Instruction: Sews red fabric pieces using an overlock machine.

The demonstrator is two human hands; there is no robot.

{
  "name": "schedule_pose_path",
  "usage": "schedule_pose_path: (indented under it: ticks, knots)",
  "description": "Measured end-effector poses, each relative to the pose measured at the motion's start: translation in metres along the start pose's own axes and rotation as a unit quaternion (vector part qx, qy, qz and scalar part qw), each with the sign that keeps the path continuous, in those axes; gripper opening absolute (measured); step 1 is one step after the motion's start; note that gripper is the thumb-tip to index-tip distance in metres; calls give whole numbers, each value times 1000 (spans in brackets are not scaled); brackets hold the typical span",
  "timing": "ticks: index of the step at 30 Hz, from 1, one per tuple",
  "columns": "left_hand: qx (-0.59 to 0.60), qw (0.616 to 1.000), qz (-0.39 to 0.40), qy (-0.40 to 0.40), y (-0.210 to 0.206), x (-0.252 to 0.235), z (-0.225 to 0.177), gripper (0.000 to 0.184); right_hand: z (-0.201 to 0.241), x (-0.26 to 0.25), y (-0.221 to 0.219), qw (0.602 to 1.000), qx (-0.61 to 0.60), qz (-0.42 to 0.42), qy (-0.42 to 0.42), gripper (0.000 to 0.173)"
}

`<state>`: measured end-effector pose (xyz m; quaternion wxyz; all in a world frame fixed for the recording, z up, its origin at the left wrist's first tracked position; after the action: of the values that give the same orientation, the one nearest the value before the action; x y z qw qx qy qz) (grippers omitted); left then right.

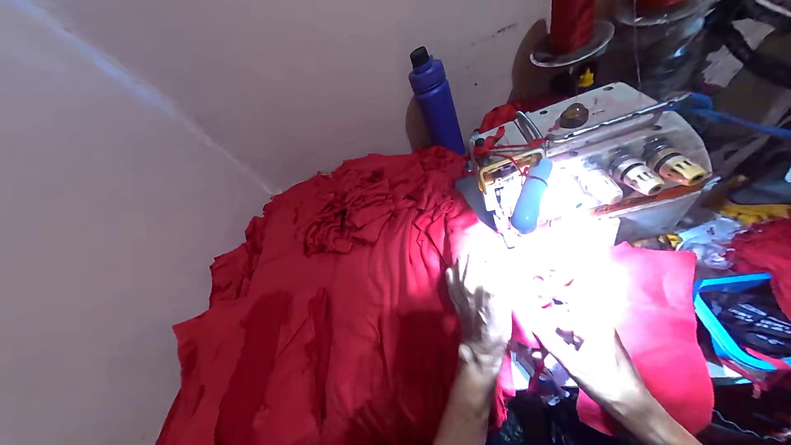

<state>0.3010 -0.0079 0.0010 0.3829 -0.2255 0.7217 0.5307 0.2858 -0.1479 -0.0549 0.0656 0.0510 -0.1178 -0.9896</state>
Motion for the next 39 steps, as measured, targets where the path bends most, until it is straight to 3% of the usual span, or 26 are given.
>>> schedule_pose_path:
  ticks: [5, 15, 20, 24, 27, 30, 33, 36, 39]
  knots:
    - [-57, 998, 19, 12, 2, 19, -18, 14, 11, 11, 11, 998, -42, -29, -22, 12]
    - [-64, 992, 74, 82, -10, 1, -9, 26, 13, -27, 9, 992, 15, -101, 78, 23]
    - [38, 968, 209, 133, -14, -22, 21, 47, 26, -43, 6, 958, 198, -160, 132, 29]
    - [46, 966, 229, 111, -25, -46, 53, 30, 30, -31, 9, 949, 240, -148, 140, 32]
    - [29, 955, 261, 134, -43, -67, 85, 36, 25, 2, 21, 940, 244, -116, 207, 30]
    - [123, 963, 202, 128, -50, -69, 119, 38, 13, 49, 36, 922, 268, -84, 265, 29]
    - [214, 963, 127, 103, -42, -56, 126, 35, -10, 90, 49, 909, 302, -58, 282, 31]
    - [240, 959, 47, 140, -22, -34, 111, 31, -29, 105, 55, 885, 354, -75, 292, 30]
    - [145, 982, 10, 118, 28, 13, 63, 29, -41, 103, 51, 876, 359, -112, 303, 19]
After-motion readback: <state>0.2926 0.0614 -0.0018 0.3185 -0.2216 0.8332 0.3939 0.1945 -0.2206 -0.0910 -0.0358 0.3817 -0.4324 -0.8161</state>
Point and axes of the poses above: each hand's wrist, its own x-axis away from the middle knuckle, its own y-axis out of the back of the hand, z = x × y, the point moved 5 cm from there along -x, towards the middle knuckle, and after that the axes turned 12 degrees about -y, right-handed, at the moved point
